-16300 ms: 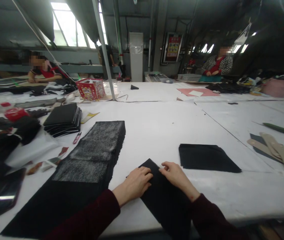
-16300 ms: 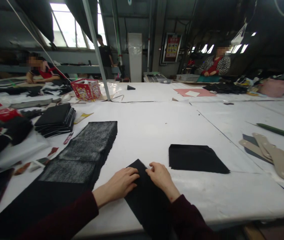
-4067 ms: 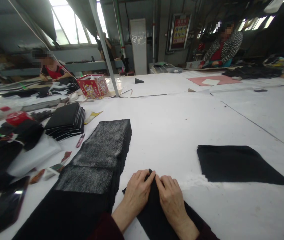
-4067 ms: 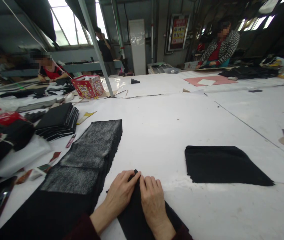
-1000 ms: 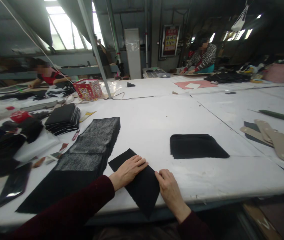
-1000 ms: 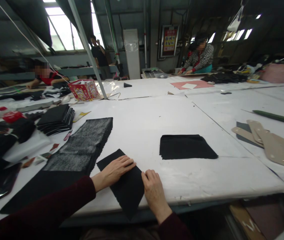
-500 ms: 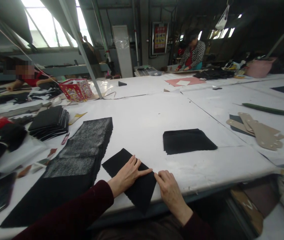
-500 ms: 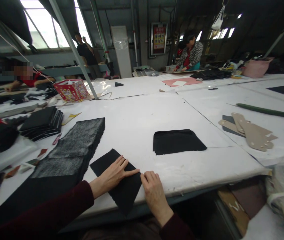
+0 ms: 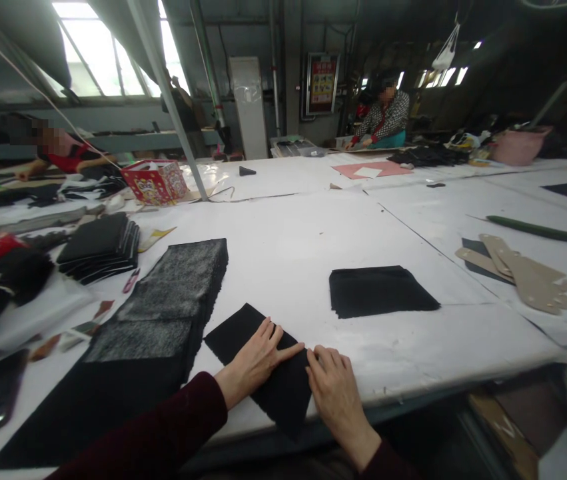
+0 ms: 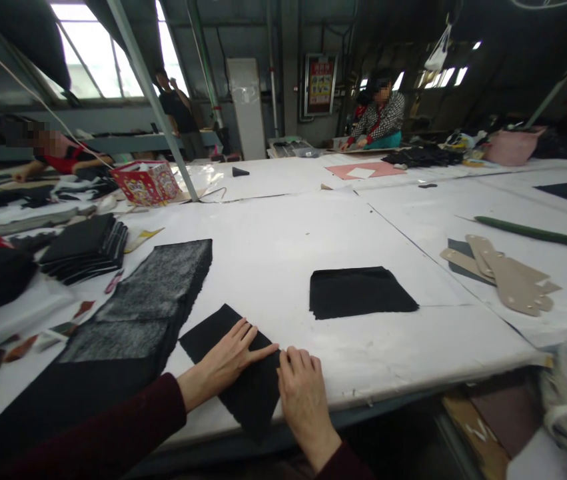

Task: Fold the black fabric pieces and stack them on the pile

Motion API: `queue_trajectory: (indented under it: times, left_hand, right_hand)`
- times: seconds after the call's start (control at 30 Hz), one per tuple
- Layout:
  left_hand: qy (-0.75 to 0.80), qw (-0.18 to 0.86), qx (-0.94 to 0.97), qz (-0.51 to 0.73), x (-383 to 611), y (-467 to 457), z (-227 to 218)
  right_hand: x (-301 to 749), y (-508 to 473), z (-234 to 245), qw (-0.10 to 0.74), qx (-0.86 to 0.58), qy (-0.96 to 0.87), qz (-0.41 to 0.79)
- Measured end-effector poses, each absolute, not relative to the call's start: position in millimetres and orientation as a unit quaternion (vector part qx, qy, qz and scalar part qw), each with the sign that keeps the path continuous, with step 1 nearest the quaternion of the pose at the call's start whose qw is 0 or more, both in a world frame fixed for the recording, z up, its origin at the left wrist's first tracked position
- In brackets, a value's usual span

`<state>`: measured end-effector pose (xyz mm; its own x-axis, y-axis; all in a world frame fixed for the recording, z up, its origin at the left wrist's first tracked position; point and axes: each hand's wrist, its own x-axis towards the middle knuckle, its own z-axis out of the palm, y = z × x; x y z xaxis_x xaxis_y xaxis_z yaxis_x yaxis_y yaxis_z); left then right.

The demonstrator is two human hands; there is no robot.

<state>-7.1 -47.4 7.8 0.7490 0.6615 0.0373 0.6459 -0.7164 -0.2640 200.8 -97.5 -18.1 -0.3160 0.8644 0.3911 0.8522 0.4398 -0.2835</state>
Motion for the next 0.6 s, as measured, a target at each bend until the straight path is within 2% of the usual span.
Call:
queue_trajectory:
  times: [0.13, 0.3, 0.43, 0.6]
  left_hand:
    - [-0.394, 0.101, -0.913, 0.024, -41, -32, 2]
    - [-0.474, 0.038, -0.879, 0.018, -83, 1, 11]
    - [-0.518, -0.04, -0.854, -0.037, -79, 19, 22]
    - [-0.487, -0.101, -0.867, -0.033, -63, 18, 24]
  right_hand:
    - [199, -101, -22, 0.232, -0.525, -0.819, -0.017]
    - [201, -91, -19, 0.241, -0.525, -0.816, 0.016]
    - [187, -74, -9, 0.251, -0.56, -0.787, 0.063]
    - [172, -66, -13, 0.261, -0.576, -0.769, 0.097]
